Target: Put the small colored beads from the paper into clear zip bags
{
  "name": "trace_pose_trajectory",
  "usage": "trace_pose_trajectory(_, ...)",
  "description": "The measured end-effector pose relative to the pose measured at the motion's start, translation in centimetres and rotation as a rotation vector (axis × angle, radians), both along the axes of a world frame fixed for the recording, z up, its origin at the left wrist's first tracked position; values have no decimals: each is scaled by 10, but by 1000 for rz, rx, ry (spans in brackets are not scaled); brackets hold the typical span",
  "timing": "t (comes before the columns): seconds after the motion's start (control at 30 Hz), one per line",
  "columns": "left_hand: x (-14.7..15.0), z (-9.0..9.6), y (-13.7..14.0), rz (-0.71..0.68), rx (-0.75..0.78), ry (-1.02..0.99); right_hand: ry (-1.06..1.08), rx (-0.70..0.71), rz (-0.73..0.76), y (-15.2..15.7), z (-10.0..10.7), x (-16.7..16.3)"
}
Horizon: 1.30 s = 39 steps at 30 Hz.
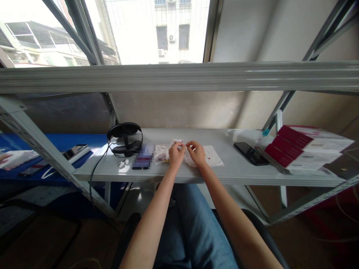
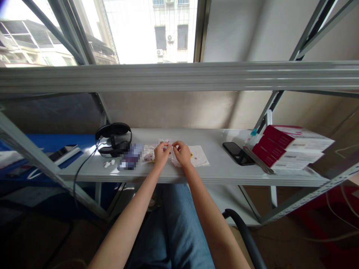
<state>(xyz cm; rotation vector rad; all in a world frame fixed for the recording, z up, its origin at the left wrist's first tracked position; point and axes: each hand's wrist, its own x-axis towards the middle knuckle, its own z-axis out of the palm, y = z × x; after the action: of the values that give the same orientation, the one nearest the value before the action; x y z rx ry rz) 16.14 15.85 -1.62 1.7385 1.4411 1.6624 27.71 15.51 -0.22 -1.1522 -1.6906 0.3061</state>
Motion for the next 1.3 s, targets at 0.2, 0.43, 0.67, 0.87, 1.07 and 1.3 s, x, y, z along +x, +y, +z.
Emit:
trace_pose_trajectory(0.2, 1, 2, -1, -33, 4, -64, 77, -47, 20, -1, 0, 0)
trace_pose_trajectory(0.43, 1, 9, -8, -76, 11, -202, 238, -104, 12, 4, -1, 2)
trace_pose_trajectory(0.67, 0, 9, -8, -36, 67, -196, 407, -153, 78, 6, 1, 2)
trace_pose_trajectory(0.87, 2, 10, -8, -104, 78, -228, 372, -183, 191, 1, 5, -2)
trace_pose_trajectory(1.07, 5, 8, -6, -186, 37, -258, 448, -265, 274, 4, 2, -4)
trace_pose_trajectory(1.3, 4, 11, -11, -174, 9, -226, 561, -333, 256, 5, 0, -3)
